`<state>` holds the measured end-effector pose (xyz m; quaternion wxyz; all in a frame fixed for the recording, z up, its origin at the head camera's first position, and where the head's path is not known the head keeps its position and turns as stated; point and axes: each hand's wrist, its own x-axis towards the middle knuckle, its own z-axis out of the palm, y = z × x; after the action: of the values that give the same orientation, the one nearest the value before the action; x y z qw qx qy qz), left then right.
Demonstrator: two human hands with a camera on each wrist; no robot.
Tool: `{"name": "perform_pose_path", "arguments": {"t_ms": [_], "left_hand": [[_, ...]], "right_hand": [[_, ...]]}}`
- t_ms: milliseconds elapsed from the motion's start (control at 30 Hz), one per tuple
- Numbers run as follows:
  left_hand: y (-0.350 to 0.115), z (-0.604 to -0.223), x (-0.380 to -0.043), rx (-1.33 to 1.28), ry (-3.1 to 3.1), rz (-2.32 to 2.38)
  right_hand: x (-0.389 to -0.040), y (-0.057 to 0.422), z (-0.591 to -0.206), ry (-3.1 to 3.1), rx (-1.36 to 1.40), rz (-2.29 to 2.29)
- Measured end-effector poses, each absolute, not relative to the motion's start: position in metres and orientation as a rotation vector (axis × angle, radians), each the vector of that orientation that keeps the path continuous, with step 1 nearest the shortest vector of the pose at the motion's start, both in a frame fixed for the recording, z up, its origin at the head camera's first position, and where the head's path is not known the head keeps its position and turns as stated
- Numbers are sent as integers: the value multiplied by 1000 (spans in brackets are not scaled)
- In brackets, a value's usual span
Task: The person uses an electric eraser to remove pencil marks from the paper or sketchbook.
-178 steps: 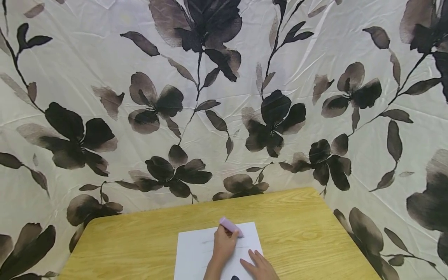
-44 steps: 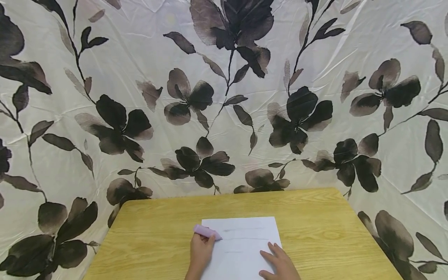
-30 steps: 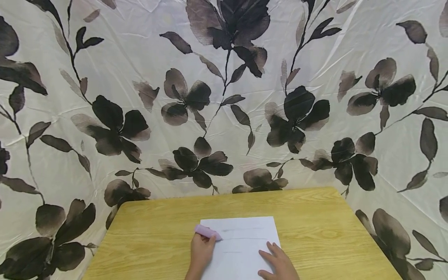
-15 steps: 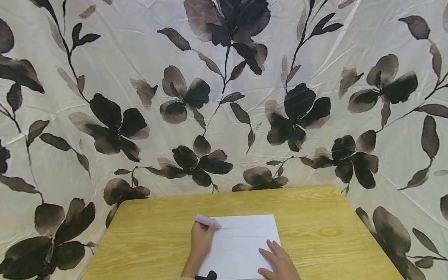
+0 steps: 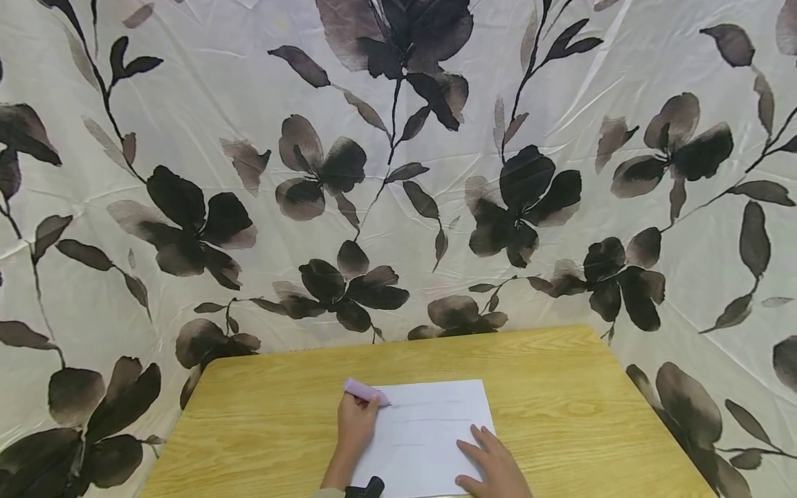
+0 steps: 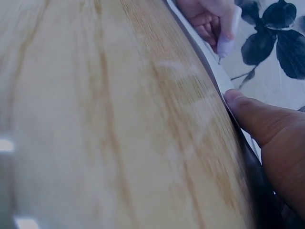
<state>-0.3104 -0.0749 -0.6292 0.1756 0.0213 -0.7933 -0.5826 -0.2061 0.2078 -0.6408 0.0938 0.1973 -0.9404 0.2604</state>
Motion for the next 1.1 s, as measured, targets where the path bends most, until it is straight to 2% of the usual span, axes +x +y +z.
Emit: {"name": "perform_pose_path", "arguments": {"t_ms": [1100], "left_hand": [[-75,-624,-314,-25,-2338,-1664]], "right_hand": [[-204,206,-637,-2837,535,787]]}}
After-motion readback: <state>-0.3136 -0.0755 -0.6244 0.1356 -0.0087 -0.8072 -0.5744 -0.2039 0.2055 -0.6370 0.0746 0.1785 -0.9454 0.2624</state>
